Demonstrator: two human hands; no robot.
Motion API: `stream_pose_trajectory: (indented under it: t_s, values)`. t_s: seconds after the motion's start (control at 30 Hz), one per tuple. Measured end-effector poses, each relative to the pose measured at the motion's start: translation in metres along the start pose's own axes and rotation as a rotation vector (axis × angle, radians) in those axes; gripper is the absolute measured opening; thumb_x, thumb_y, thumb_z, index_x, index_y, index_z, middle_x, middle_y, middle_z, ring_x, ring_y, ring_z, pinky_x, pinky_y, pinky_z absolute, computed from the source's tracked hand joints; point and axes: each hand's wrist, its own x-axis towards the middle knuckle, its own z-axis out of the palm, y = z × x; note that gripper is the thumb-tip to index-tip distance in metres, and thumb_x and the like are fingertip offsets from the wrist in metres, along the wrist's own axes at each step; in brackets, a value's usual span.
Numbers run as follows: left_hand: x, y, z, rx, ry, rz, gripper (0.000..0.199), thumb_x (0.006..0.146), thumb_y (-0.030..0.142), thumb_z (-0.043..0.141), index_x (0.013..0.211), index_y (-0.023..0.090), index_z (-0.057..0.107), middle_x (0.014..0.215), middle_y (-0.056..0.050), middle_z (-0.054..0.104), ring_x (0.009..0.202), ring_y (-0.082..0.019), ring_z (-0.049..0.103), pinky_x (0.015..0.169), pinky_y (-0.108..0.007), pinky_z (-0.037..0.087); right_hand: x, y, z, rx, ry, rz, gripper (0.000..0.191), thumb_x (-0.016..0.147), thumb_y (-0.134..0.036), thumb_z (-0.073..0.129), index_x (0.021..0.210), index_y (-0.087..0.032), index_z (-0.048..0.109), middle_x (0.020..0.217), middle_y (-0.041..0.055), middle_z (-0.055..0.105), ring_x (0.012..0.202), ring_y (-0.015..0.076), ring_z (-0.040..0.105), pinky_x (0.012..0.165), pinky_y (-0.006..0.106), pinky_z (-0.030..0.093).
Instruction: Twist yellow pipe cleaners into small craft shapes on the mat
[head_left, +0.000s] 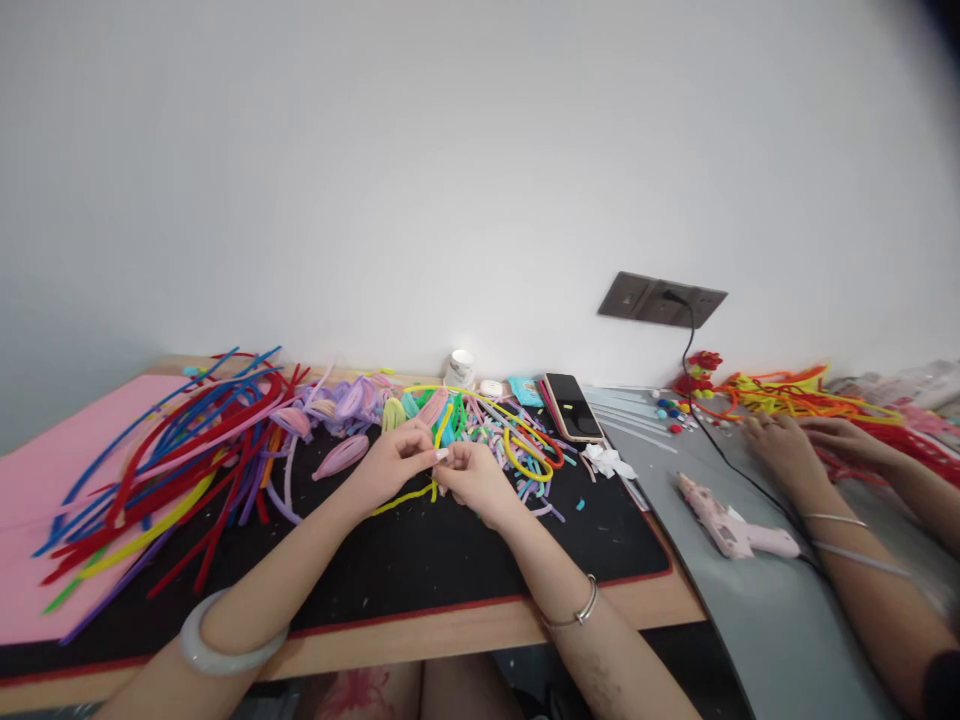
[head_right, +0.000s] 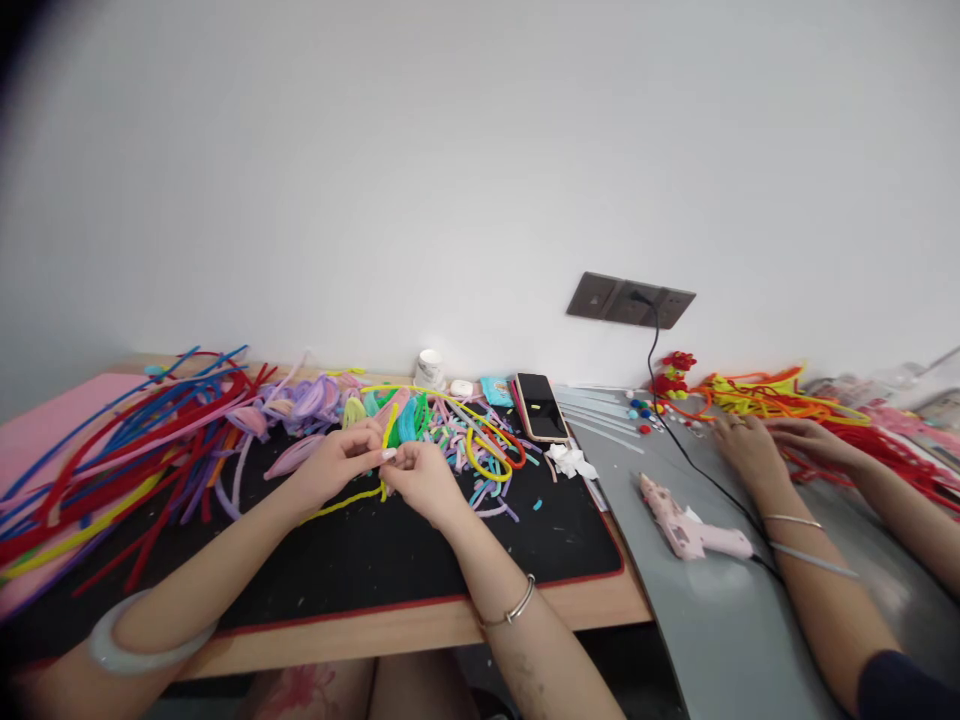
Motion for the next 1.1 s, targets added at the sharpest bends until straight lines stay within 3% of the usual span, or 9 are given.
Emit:
stream_pose_trajectory:
  t_s: [0.13,0.4,0.7,0.77,0.83,0.97,1.03,1.1]
  values:
    - [-0.001,-0.002,0.004,0.071,0.076,0.03,0.027,0.077,0.028,0.054,0.055,0.015,0.047,0.07,0.001,0.043,0.066,-0.013,0.044,0.062,-0.025,0.035,0.004,0.009,0.004,-0.13,0.128,-0.115,0.016,0.066,-0.021,0.054,0.057,-0.017,0.042,0.049,-0.0052,0.047,0.043,0.0057,0.039,0.043,0.018,0.028]
    - [0.0,-0.006,0.008,0.094,0.2,0.035,0.026,0.076,0.027,0.054,0.054,0.016,0.046,0.07,0.001,0.043,0.067,-0.013,0.044,0.064,-0.026,0.036,0.002,0.011,0.012,-0.372,0.333,-0.251,0.023,0.073,-0.025,0.052,0.055,-0.017,0.041,0.05,-0.0048,0.041,0.049,0.0078,0.037,0.049,0.02,0.029]
    - [-0.001,-0.006,0.012,0.065,0.288,-0.01,0.03,0.076,0.03,0.056,0.052,0.016,0.046,0.067,0.001,0.045,0.065,-0.013,0.045,0.063,-0.025,0.036,-0.002,0.007,0.013,-0.53,0.358,-0.374,0.021,0.075,-0.019,0.049,0.055,-0.017,0.042,0.051,-0.0046,0.038,0.049,0.0082,0.035,0.051,0.022,0.027]
    - [0.0,-0.004,0.011,0.04,0.287,-0.02,0.032,0.075,0.032,0.057,0.05,0.016,0.046,0.065,0.001,0.045,0.065,-0.013,0.045,0.064,-0.025,0.036,-0.002,0.005,0.01,-0.452,0.317,-0.363,0.019,0.074,-0.018,0.05,0.056,-0.017,0.044,0.052,-0.0041,0.04,0.05,0.0081,0.036,0.051,0.022,0.027]
    - [0.0,-0.001,0.007,-0.014,0.24,-0.053,0.03,0.074,0.035,0.058,0.052,0.015,0.05,0.066,0.001,0.046,0.064,-0.012,0.045,0.061,-0.024,0.036,-0.001,0.003,0.006,-0.26,0.219,-0.257,0.018,0.073,-0.02,0.053,0.057,-0.017,0.045,0.051,-0.0049,0.039,0.047,0.0069,0.033,0.047,0.021,0.025]
    - [-0.001,0.002,0.001,-0.224,0.024,-0.158,0.025,0.071,0.041,0.062,0.072,0.015,0.064,0.079,-0.002,0.053,0.062,-0.011,0.045,0.053,-0.022,0.035,-0.002,-0.002,-0.006,0.278,-0.153,0.056,0.027,0.068,-0.029,0.063,0.059,-0.018,0.04,0.045,-0.011,0.025,0.039,0.0028,0.015,0.039,0.02,0.012]
    - [-0.003,0.001,0.0,-0.339,-0.08,-0.214,0.026,0.071,0.041,0.063,0.074,0.015,0.065,0.076,-0.002,0.053,0.059,-0.01,0.043,0.051,-0.021,0.034,-0.003,-0.004,-0.011,0.434,-0.321,0.137,0.032,0.066,-0.028,0.067,0.059,-0.018,0.037,0.045,-0.0124,0.021,0.039,0.0017,0.011,0.039,0.019,0.008]
    - [-0.004,-0.001,0.0,-0.409,-0.13,-0.252,0.026,0.072,0.04,0.063,0.07,0.013,0.062,0.067,0.0,0.049,0.055,-0.009,0.04,0.051,-0.021,0.033,-0.004,-0.005,-0.013,0.49,-0.404,0.169,0.034,0.065,-0.026,0.069,0.059,-0.018,0.037,0.045,-0.0127,0.021,0.039,0.0012,0.01,0.039,0.019,0.007]
